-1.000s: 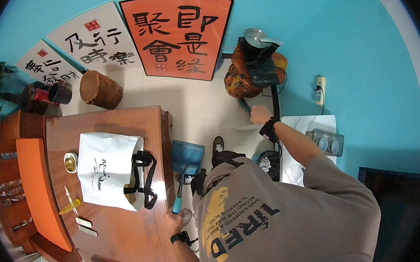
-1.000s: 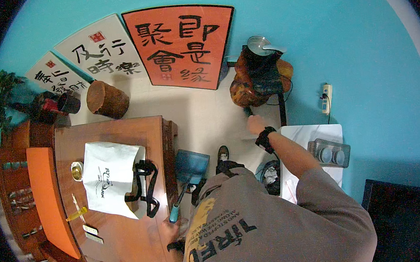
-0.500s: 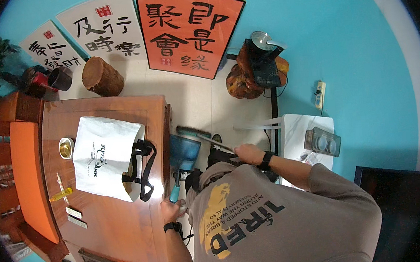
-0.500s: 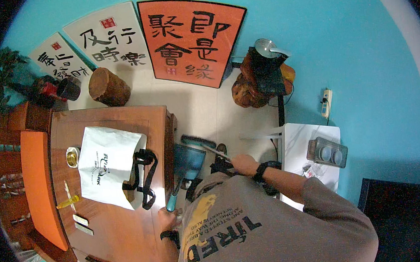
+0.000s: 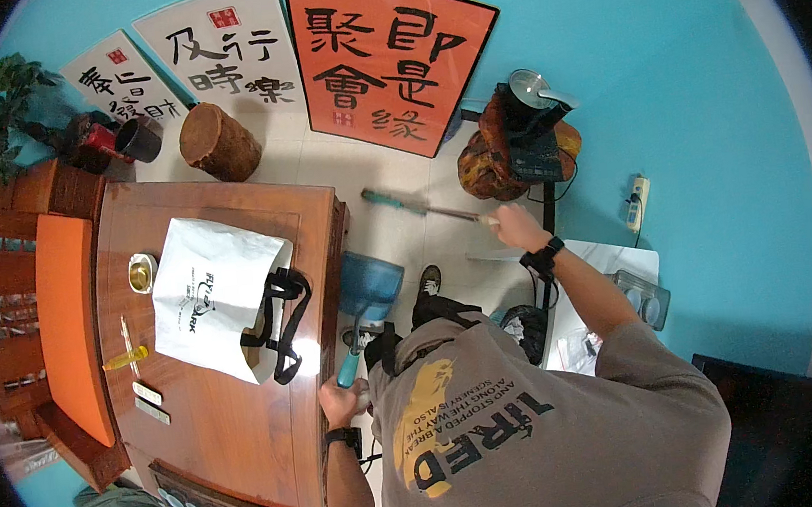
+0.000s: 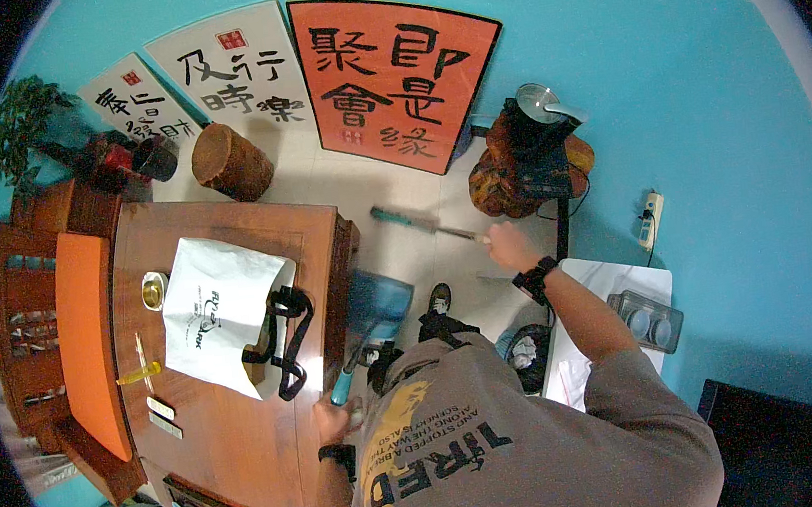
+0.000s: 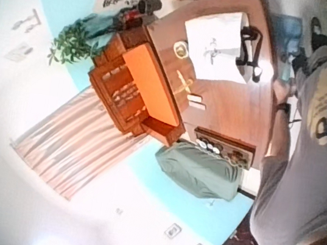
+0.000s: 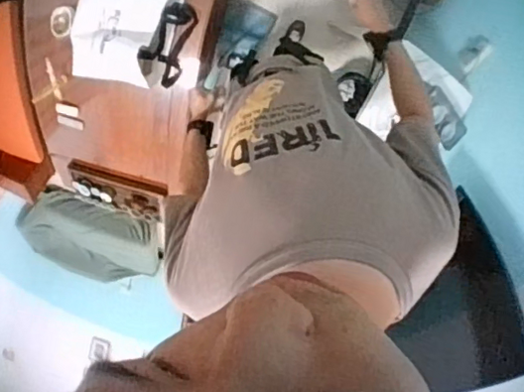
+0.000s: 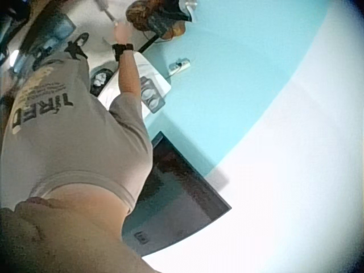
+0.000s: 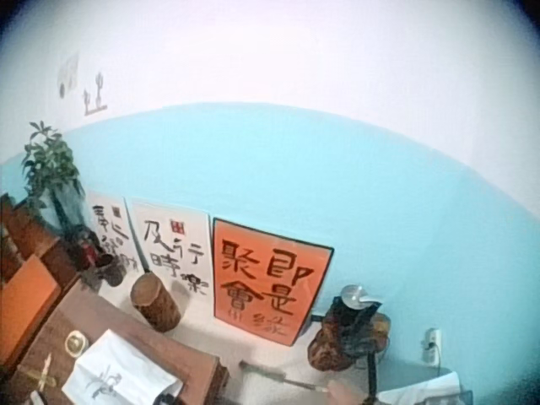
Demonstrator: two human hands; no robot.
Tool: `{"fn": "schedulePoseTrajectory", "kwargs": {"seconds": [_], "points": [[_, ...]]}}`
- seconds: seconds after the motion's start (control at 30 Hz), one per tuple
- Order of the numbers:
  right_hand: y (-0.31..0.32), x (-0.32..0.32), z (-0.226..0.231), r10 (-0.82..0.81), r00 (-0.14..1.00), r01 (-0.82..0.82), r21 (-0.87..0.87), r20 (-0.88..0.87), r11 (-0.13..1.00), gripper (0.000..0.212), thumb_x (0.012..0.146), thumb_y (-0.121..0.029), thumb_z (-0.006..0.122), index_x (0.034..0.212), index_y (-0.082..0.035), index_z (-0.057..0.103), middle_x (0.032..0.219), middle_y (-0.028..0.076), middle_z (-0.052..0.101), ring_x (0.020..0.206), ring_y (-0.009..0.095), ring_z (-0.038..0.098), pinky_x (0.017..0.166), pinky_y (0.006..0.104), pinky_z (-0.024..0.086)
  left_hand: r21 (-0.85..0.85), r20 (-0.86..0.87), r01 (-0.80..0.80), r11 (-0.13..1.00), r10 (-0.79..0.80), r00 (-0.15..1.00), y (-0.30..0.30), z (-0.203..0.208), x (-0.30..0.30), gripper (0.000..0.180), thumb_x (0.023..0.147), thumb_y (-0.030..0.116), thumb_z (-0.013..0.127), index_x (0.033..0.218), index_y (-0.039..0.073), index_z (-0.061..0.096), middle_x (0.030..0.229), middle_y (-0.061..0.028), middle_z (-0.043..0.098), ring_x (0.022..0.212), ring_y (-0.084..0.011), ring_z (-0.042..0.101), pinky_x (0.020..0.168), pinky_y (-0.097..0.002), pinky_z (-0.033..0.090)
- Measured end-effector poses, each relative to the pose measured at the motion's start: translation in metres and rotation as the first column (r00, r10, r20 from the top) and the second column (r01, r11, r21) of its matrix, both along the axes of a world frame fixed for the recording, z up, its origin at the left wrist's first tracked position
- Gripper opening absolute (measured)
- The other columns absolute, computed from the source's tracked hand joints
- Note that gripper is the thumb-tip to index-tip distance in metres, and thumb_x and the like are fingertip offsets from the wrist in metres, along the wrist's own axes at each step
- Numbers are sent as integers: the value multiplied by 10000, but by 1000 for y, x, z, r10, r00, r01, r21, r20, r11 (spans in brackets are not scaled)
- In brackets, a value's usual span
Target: The person sweeps the tiled floor using a broom and a dustpan, moving debris from the area near a bed and a wooden table toward the center of the room.
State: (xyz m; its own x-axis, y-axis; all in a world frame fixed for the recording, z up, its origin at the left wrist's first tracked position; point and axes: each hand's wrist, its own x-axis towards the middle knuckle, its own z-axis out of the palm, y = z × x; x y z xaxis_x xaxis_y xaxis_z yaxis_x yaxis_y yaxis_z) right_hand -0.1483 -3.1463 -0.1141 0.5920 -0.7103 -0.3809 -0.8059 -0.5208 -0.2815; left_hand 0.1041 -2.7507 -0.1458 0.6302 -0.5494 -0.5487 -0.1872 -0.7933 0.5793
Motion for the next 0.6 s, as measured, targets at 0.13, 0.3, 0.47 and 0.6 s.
{"fn": "schedulePoseTrajectory", "kwargs": {"seconds": [0.13, 0.3, 0.47, 0.6], "points": [[-8, 26, -33, 8, 994, -13, -44, -109, 999, 188, 782, -74, 469, 925, 29, 536, 763, 199, 584, 697, 350, 581, 621, 417, 484, -43, -74, -46, 998, 42, 996, -46, 26, -9, 244, 587, 119, 670, 731, -58, 585, 580, -200, 570, 553, -296, 600, 514, -368, 457], [-14, 50, -67, -82, 953, 83, -9, -291, 997, 207, 809, -78, 440, 967, 4, 544, 772, 186, 594, 743, 317, 595, 634, 412, 487, -2, 115, 39, 999, -38, 993, -57, -9, -13, 265, 580, 123, 688, 727, -68, 577, 652, -252, 561, 648, -381, 574, 574, -408, 456], [12, 24, -52, 303, 929, -299, 52, -211, 953, 150, 752, -47, 463, 837, -8, 581, 715, 165, 583, 693, 326, 574, 607, 423, 470, 16, 103, 15, 1000, -16, 995, -76, -12, -14, 253, 584, 117, 685, 760, -43, 597, 672, -240, 570, 673, -376, 575, 600, -406, 459], [38, -10, -27, 422, 894, -402, 152, -147, 903, 202, 706, -31, 480, 894, -11, 552, 747, 183, 579, 701, 346, 561, 629, 444, 449, -5, 57, -9, 1000, 9, 998, -60, -36, 0, 275, 582, 124, 684, 778, -50, 598, 684, -250, 571, 677, -383, 573, 621, -421, 454]]}}
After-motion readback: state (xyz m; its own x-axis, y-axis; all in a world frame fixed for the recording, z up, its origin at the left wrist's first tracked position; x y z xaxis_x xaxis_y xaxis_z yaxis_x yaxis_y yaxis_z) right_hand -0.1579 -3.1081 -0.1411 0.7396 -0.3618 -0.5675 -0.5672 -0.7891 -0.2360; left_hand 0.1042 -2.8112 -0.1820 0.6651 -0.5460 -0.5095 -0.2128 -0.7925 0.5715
